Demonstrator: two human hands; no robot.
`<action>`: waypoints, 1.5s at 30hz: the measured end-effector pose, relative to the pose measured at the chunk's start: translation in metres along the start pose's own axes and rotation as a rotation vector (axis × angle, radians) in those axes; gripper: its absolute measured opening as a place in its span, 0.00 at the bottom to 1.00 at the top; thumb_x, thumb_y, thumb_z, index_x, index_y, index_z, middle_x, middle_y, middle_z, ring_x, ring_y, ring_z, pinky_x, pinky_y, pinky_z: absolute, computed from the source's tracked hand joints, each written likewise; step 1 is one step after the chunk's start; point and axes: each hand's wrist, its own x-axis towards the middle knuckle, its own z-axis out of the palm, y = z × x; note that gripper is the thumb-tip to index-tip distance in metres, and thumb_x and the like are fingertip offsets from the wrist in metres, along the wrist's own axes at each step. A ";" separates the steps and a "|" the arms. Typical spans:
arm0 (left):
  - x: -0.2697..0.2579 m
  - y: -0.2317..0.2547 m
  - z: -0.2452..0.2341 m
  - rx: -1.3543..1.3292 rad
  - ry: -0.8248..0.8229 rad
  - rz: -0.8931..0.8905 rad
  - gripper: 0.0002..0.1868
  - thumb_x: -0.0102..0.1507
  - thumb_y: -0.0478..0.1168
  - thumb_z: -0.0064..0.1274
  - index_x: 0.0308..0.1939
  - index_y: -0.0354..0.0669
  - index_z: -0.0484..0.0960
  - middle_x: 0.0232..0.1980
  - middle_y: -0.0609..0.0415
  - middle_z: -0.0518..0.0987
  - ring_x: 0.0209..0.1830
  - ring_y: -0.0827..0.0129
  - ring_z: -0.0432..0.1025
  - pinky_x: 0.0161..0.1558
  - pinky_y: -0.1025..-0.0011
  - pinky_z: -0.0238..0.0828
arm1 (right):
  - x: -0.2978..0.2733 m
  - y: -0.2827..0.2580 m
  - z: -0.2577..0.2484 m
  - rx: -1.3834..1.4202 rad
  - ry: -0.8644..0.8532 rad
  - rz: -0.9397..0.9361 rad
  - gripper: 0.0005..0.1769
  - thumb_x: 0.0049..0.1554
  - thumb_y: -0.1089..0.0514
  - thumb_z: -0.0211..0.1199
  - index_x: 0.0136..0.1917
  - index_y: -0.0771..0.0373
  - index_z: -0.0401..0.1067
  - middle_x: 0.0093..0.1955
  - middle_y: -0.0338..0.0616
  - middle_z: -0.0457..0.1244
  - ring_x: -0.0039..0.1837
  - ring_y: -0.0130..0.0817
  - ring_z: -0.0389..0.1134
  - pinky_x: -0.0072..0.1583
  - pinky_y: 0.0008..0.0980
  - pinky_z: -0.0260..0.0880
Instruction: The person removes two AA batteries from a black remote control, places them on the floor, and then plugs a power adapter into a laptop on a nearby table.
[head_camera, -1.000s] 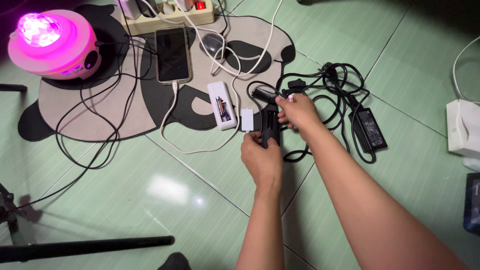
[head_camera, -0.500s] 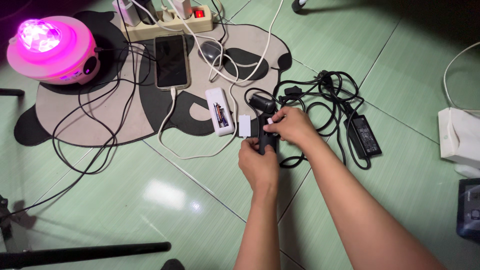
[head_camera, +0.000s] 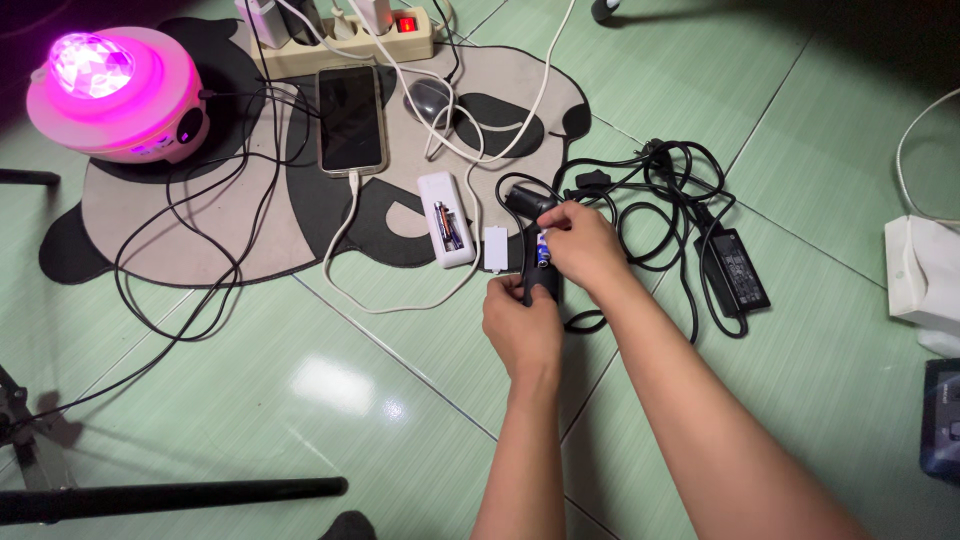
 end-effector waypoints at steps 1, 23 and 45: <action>0.000 0.000 0.000 -0.001 -0.001 0.000 0.11 0.56 0.36 0.58 0.41 0.35 0.80 0.38 0.44 0.83 0.39 0.53 0.79 0.47 0.58 0.73 | 0.000 -0.001 0.000 -0.009 -0.002 0.013 0.13 0.54 0.65 0.58 0.51 0.62 0.79 0.46 0.42 0.71 0.49 0.33 0.73 0.50 0.29 0.71; -0.009 0.030 -0.012 -0.130 0.267 0.348 0.11 0.59 0.32 0.53 0.44 0.32 0.78 0.39 0.44 0.81 0.37 0.56 0.77 0.42 0.61 0.74 | -0.048 0.026 -0.028 0.359 0.213 0.374 0.16 0.65 0.51 0.58 0.49 0.68 0.76 0.35 0.50 0.66 0.30 0.33 0.63 0.33 0.33 0.64; -0.059 0.137 0.040 -0.569 -0.323 -0.122 0.16 0.62 0.48 0.56 0.46 0.40 0.80 0.41 0.54 0.83 0.36 0.74 0.72 0.35 0.75 0.68 | -0.077 -0.026 -0.167 1.105 0.588 0.446 0.20 0.59 0.48 0.61 0.60 0.62 0.65 0.54 0.47 0.66 0.51 0.40 0.70 0.50 0.40 0.72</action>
